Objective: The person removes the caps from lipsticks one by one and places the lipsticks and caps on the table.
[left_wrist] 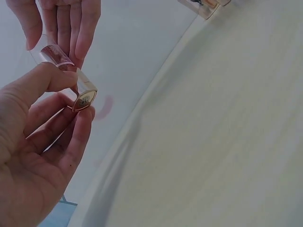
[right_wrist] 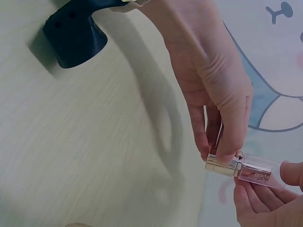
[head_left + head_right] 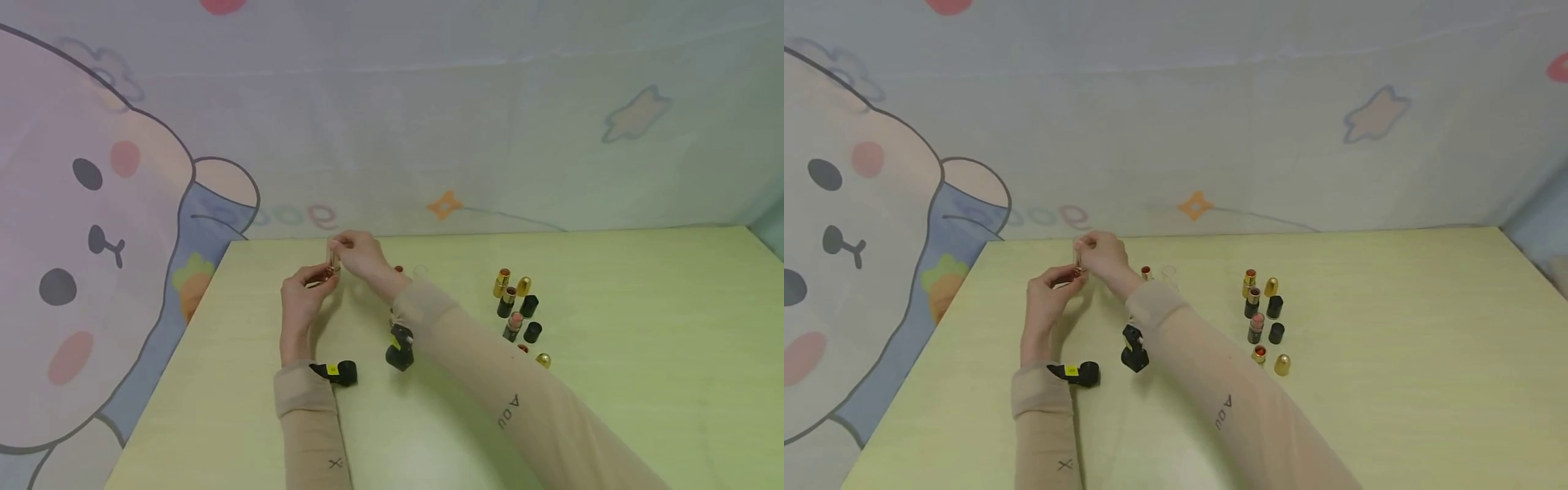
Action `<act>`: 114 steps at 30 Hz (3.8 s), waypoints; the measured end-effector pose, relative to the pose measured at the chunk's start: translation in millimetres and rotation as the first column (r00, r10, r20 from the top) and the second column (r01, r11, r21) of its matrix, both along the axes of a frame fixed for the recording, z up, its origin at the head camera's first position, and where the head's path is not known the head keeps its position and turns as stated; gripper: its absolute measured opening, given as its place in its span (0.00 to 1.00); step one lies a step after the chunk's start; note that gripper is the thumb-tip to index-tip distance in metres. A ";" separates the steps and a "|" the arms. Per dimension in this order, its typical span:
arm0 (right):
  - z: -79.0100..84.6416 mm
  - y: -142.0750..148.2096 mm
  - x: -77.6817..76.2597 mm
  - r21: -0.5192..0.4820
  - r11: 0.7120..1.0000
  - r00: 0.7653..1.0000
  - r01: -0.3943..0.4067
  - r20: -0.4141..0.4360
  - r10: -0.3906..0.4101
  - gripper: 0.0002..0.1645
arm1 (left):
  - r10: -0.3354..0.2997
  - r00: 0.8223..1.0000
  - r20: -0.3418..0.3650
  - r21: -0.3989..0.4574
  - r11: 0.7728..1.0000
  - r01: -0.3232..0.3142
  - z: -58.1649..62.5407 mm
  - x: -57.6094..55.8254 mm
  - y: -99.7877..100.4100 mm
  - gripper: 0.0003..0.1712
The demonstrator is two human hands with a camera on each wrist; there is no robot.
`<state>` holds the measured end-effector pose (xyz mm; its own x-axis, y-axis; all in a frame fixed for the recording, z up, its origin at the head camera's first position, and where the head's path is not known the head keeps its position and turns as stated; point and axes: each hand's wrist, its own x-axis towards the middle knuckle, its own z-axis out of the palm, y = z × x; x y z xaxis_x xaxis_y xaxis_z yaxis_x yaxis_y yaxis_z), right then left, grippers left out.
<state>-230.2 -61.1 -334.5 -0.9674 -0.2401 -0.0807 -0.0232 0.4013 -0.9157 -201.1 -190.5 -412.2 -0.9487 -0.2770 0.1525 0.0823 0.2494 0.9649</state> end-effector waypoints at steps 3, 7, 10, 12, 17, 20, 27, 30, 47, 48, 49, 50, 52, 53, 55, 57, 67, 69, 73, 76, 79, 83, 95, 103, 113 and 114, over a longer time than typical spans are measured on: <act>3.7 1.2 3.7 0.004 1.000 1.000 -0.006 0.000 0.006 0.17 | -0.009 1.000 -0.004 0.005 1.000 0.009 3.7 3.4 0.5 0.16; 6.9 3.8 8.4 0.000 1.000 1.000 -0.003 0.002 0.003 0.17 | -0.021 1.000 -0.009 0.010 1.000 0.022 7.1 6.2 1.8 0.16; 9.4 6.2 12.4 0.006 1.000 1.000 -0.007 -0.012 0.007 0.16 | -0.030 1.000 -0.008 0.018 0.999 0.030 9.8 8.3 3.2 0.15; 10.6 7.9 14.7 0.013 1.000 1.000 -0.008 -0.025 0.009 0.16 | -0.037 0.999 -0.011 0.013 0.999 0.037 11.7 9.3 4.5 0.15; 9.6 11.9 15.3 0.005 1.000 0.999 0.015 -0.052 -0.014 0.17 | -0.057 0.998 -0.026 0.008 0.998 0.057 15.1 8.7 7.2 0.14; 9.2 15.9 15.1 -0.017 0.999 0.997 0.029 -0.071 -0.030 0.17 | -0.070 0.997 -0.027 0.006 0.998 0.070 17.1 8.4 9.1 0.15; 8.6 26.1 12.2 -0.033 0.999 0.988 0.027 -0.152 -0.032 0.16 | -0.102 0.994 -0.034 -0.048 0.994 0.101 20.5 5.4 13.7 0.15; 10.2 30.9 13.0 -0.049 0.998 0.985 0.031 -0.165 -0.039 0.16 | -0.117 0.993 -0.033 -0.067 0.991 0.114 22.2 5.7 15.5 0.15; 21.7 51.4 24.7 -0.125 0.990 0.978 0.059 -0.192 -0.083 0.18 | -0.203 0.979 0.022 -0.119 0.972 0.204 39.0 12.4 23.5 0.16; 22.0 52.6 25.7 -0.135 0.989 0.978 0.063 -0.191 -0.088 0.18 | -0.209 0.978 0.027 -0.122 0.970 0.211 40.1 13.1 23.9 0.16; 22.3 53.8 26.5 -0.144 0.987 0.977 0.065 -0.192 -0.092 0.18 | -0.215 0.976 0.032 -0.124 0.968 0.217 41.1 13.8 24.2 0.16; 22.4 55.2 27.4 -0.153 0.986 0.977 0.066 -0.193 -0.095 0.18 | -0.222 0.974 0.035 -0.131 0.966 0.225 42.0 14.4 24.6 0.16; 22.8 58.2 29.4 -0.171 0.983 0.975 0.066 -0.197 -0.099 0.18 | -0.237 0.970 0.045 -0.148 0.959 0.241 43.9 15.6 25.4 0.16; 22.9 59.7 30.4 -0.177 0.982 0.975 0.064 -0.200 -0.099 0.18 | -0.243 0.969 0.052 -0.155 0.956 0.248 44.9 16.2 25.9 0.16; 23.9 63.4 33.1 -0.184 0.981 0.973 0.063 -0.208 -0.101 0.17 | -0.255 0.965 0.066 -0.168 0.950 0.262 46.8 17.1 26.8 0.16; 25.1 67.0 35.3 -0.192 0.980 0.971 0.062 -0.216 -0.103 0.17 | -0.266 0.961 0.078 -0.179 0.944 0.276 48.7 17.7 27.8 0.17; 30.6 80.0 41.6 -0.226 0.973 0.961 0.042 -0.256 -0.101 0.19 | -0.326 0.944 0.051 -0.198 0.923 0.330 57.5 20.0 31.6 0.18; 30.2 81.7 42.3 -0.238 0.971 0.961 0.039 -0.258 -0.102 0.19 | -0.334 0.941 0.053 -0.200 0.920 0.337 58.6 20.4 32.3 0.18; 29.5 85.2 44.3 -0.256 0.966 0.963 0.041 -0.246 -0.106 0.19 | -0.349 0.935 0.062 -0.207 0.912 0.354 60.2 20.9 33.9 0.18; 30.4 89.2 46.4 -0.272 0.962 0.964 0.037 -0.243 -0.105 0.20 | -0.365 0.929 0.070 -0.219 0.903 0.371 61.0 20.9 34.9 0.18; 31.5 94.5 48.7 -0.282 0.959 0.964 0.030 -0.247 -0.103 0.21 | -0.379 0.922 0.076 -0.225 0.895 0.386 61.5 21.0 35.6 0.18; 31.1 101.7 51.4 -0.296 0.955 0.964 0.028 -0.246 -0.104 0.21 | -0.391 0.917 0.086 -0.230 0.887 0.400 62.9 22.1 36.7 0.17; 26.3 124.6 61.0 -0.318 0.946 0.966 0.063 -0.218 -0.138 0.23 | -0.404 0.908 0.107 -0.290 0.861 0.418 69.4 29.1 33.4 0.16; 20.6 134.8 66.9 -0.275 0.959 0.970 0.063 -0.208 -0.123 0.22 | -0.404 0.905 0.132 -0.300 0.854 0.425 70.4 35.2 31.7 0.15; 9.2 140.7 80.8 -0.178 0.982 0.976 0.069 -0.192 -0.103 0.19 | -0.433 0.881 0.192 -0.308 0.825 0.473 65.2 40.2 30.2 0.16; 7.2 141.0 82.1 -0.169 0.983 0.976 0.067 -0.193 -0.099 0.19 | -0.439 0.877 0.197 -0.307 0.822 0.480 64.3 40.5 30.0 0.16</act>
